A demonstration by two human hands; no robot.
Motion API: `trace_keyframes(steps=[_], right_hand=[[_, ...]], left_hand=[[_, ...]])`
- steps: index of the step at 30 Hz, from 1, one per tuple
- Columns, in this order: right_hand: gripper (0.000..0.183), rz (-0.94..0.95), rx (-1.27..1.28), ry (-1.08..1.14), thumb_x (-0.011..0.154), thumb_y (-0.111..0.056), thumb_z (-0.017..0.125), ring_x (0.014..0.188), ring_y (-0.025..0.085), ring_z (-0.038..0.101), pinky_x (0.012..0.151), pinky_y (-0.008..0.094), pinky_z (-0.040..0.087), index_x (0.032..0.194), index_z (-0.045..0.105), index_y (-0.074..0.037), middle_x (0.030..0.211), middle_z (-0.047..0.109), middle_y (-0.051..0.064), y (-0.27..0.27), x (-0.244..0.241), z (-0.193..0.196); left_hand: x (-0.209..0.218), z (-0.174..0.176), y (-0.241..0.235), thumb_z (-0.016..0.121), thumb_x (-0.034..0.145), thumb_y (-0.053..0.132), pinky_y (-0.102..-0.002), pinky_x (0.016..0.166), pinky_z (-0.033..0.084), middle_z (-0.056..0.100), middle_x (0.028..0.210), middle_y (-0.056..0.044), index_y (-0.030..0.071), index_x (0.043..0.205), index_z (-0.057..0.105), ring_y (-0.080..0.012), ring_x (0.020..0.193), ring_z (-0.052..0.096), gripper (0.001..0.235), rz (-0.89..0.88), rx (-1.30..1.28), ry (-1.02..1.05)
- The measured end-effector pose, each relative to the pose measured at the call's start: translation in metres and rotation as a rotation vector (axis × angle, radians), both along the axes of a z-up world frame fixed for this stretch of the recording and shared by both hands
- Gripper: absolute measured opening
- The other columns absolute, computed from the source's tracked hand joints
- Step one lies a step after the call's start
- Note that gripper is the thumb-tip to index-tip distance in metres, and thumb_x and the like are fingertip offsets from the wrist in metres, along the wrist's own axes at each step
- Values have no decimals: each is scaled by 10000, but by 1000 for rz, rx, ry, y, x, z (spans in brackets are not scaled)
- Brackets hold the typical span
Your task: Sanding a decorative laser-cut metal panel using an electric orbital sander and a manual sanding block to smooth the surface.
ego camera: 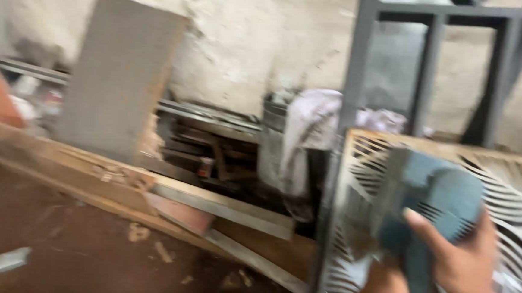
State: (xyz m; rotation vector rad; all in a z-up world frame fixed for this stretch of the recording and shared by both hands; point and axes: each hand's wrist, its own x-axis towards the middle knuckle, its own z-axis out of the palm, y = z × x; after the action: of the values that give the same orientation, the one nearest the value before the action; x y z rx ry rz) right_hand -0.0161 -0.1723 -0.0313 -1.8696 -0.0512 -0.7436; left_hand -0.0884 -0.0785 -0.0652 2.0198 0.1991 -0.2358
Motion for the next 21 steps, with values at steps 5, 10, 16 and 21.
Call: trace_keyframes(steps=[5, 10, 16, 21], right_hand=[[412, 82, 108, 12, 961, -151, 767, 880, 214, 538, 770, 363, 453, 1294, 591, 17, 1039, 614, 138, -13, 23, -54], [465, 117, 177, -25, 1056, -86, 670, 1015, 336, 586, 888, 425, 485, 1479, 511, 28, 1187, 582, 216, 13, 24, -61], [350, 185, 423, 62, 1025, -167, 662, 875, 163, 573, 768, 308, 493, 1341, 522, -113, 1077, 638, 83, 35, 17, -48], [300, 263, 94, -134, 865, -273, 698, 777, 121, 447, 691, 284, 406, 1051, 603, -58, 853, 541, 6, 15, 24, -63]], left_hand=[[3, 22, -9, 652, 751, 589, -462, 675, 479, 564, 869, -73, 219, 1032, 564, -322, 813, 608, 473, 467, 122, -234], [11, 47, -8, 718, 632, 728, -414, 537, 452, 532, 677, -45, 212, 815, 604, -277, 605, 559, 559, 968, 258, -533], [8, 50, 7, 814, 474, 908, -350, 352, 419, 494, 420, -7, 199, 527, 659, -216, 326, 498, 728, 1533, 376, -901], [-2, 25, 44, 691, 787, 466, -371, 873, 555, 753, 1092, -35, 296, 1267, 696, -216, 1167, 689, 509, 104, -105, 85]])
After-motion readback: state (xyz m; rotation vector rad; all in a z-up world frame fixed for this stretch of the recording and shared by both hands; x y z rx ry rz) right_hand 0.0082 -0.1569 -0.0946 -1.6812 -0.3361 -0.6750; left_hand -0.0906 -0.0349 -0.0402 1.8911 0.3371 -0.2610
